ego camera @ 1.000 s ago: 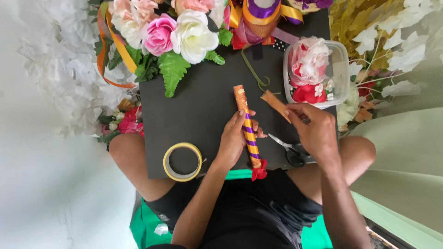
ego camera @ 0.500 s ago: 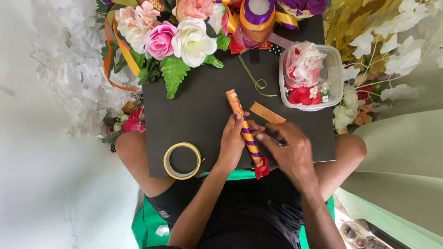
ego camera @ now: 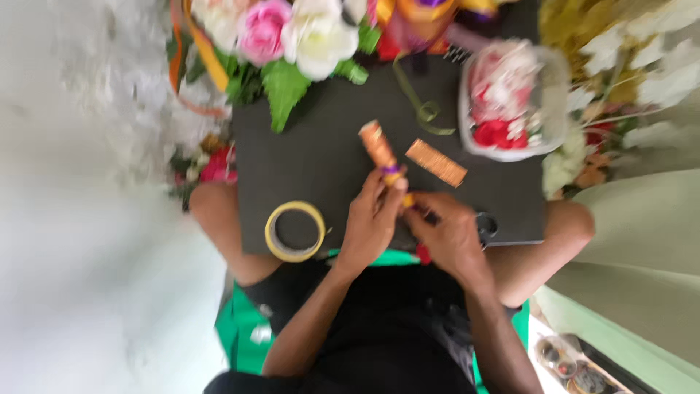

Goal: The person wraps decorative ribbon and glittery tape around a cardboard tube, securing pieces with tape and cutting excess ribbon with scissors.

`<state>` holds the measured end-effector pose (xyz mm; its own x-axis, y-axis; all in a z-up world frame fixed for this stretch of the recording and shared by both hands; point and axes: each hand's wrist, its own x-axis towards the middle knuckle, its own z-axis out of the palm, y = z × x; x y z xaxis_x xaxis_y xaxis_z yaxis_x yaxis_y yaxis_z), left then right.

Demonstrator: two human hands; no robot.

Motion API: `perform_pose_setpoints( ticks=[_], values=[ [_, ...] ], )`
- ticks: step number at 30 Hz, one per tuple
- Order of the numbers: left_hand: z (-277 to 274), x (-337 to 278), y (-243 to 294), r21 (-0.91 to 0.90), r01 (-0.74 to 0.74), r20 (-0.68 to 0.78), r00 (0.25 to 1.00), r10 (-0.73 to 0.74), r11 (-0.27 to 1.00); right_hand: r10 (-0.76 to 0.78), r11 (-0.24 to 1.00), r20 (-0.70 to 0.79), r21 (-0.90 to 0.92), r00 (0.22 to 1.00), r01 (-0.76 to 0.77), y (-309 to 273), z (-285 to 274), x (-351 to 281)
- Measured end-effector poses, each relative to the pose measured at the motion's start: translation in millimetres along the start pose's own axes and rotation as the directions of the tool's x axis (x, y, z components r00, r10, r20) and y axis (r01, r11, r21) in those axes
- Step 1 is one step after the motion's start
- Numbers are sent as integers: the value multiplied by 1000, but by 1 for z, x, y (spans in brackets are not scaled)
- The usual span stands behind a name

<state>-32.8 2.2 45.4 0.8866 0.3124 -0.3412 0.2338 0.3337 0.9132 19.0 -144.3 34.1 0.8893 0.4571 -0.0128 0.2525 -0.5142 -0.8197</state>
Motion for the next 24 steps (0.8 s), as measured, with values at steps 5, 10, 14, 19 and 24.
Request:
perform_pose_setpoints(
  ticks=[5, 10, 14, 19, 24],
  values=[
    [-51, -41, 23, 514, -338, -55, 904, 423, 788, 14, 985, 34, -170, 999, -8, -14, 1, 18],
    [-121, -53, 29, 836, -461, 185, 747, 639, 296, -125, 931, 10, -344, 992, 121, -2, 18, 39],
    [-145, -63, 14, 911, -343, 241, 894, 378, 229, -181, 863, -31, -484, 983, 144, -8, 26, 50],
    [-153, -70, -3, 939, -320, 274, 918, 287, 126, -258, 818, -124, -556, 958, 149, -16, 26, 39],
    [-138, -92, 20, 893, -215, 149, 970, 190, 396, -310, 848, -207, -501, 928, 172, -17, -22, -4]
  ],
)
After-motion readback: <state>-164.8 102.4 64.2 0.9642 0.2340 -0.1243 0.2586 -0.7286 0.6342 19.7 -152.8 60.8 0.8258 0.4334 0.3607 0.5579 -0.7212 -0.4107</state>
